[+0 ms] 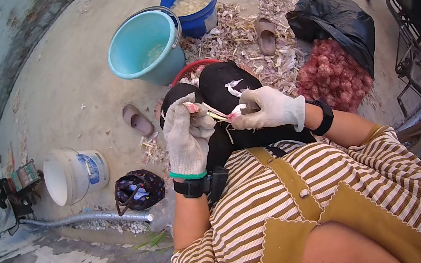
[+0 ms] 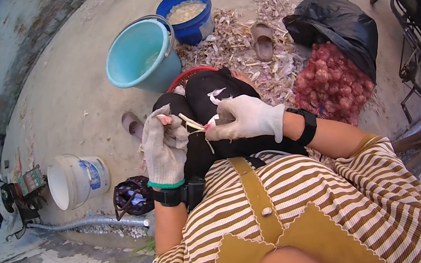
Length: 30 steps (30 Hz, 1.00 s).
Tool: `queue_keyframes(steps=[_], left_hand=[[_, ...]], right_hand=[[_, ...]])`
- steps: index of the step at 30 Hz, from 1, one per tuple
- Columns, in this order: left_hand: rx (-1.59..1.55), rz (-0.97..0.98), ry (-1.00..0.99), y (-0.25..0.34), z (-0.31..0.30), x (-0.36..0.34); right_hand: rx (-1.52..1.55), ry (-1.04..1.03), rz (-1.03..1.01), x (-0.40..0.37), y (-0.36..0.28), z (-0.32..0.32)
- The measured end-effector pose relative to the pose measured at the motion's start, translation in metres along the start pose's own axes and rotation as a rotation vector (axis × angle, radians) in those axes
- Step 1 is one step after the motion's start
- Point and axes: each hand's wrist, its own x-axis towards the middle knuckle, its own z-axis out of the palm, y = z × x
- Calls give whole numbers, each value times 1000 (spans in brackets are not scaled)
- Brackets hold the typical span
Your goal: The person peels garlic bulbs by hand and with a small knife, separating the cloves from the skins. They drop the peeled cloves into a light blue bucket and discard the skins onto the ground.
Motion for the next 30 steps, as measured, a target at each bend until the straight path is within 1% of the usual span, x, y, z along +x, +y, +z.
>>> queue_keyframes(steps=[2, 3, 4, 6, 7, 8, 10, 11, 13, 14, 16, 17, 18, 20, 24, 28, 30], left_hand=[[27, 9, 1, 4, 0, -1], [27, 8, 3, 7, 1, -3], [51, 14, 5, 9, 3, -4], [73, 18, 9, 10, 1, -6], [48, 14, 12, 8, -1, -6], [22, 7, 12, 6, -2, -5], [28, -5, 7, 5, -1, -5], [36, -12, 3, 5, -1, -5], [33, -9, 12, 6, 1, -6], [32, -4, 20, 6, 2, -7], [41, -12, 14, 7, 3, -8], [53, -18, 7, 7, 3, -9], [53, -20, 8, 7, 3, -10], [114, -30, 9, 6, 4, -11], [205, -41, 36, 4, 8, -11], [287, -39, 65, 6, 14, -14], [313, -47, 80, 7, 16, -15]], right_hand=[[-454, -90, -6, -4, -13, 0], [-524, -128, -10, -8, -16, -1], [-524, -130, -11, -10, -17, -4], [-178, -54, -113, -10, -16, -15], [69, -105, -45, -10, -20, -24], [78, -105, -55, -7, -23, -31], [30, -98, -137, 0, -21, -35], [31, -98, -135, 0, -25, -35], [71, -257, -145, -3, -42, -39], [70, -257, -143, -1, -42, -38], [65, -253, -227, 6, -38, -35], [-138, -159, -387, 12, -34, -33], [-136, -160, -385, 12, -33, -33], [-268, 0, -510, 13, -32, -32], [-430, 11, -462, 10, -45, -32], [-478, 20, -477, 9, -51, -34], [-562, 28, -488, 10, -51, -34]])
